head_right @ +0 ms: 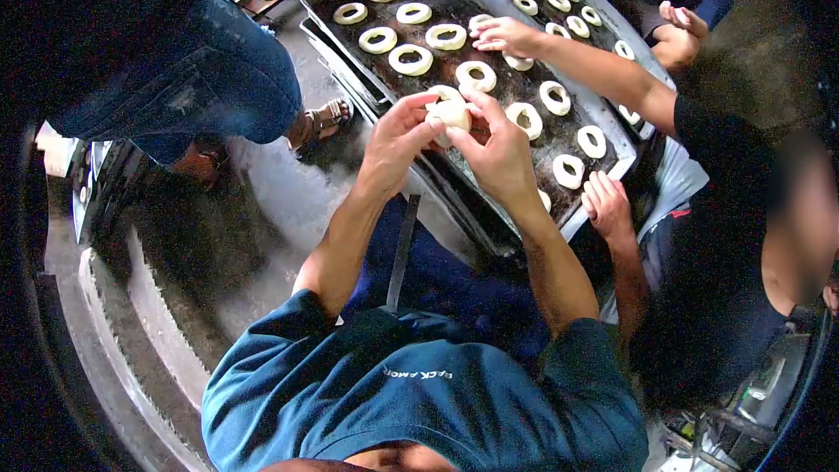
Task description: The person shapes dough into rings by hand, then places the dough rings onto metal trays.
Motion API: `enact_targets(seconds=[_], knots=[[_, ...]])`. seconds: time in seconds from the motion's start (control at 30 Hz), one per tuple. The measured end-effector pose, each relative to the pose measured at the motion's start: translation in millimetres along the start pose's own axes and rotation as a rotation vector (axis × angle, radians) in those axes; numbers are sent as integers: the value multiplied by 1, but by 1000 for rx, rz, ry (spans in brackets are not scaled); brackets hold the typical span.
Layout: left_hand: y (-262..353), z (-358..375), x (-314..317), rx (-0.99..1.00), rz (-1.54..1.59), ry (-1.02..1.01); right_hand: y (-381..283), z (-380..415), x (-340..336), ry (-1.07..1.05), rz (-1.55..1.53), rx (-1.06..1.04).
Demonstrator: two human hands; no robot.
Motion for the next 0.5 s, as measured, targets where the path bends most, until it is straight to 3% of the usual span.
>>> enact_targets(seconds=[0.13, 0.33, 0.4, 0.43, 0.47, 0.5], knots=[[3, 6, 6, 126, -54, -67, 14, 3, 1, 23, -6, 8], [-12, 28, 31, 75, -352, -147, 1, 5, -10, 129, 48, 34], [-17, 17, 14, 134, -100, 4, 8, 7, -6, 247, 407, -190], [-14, 16, 7, 134, 50, 86, 12, 7, 3, 157, 399, -272], [-3, 16, 6, 129, 208, 158, 18, 9, 7, 62, 470, -193], [1, 17, 13, 94, 366, 199, 24, -4, -2, -73, 318, -64]])
Point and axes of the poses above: each hand's wrist, its own z-axis away from the middle knuckle, its own x-axis out of the palm, y = z × x, the point moved 6 cm from there along -z, towards the middle knuckle, and after that the axes turned 15 degrees about x, right-handed, at the moved point
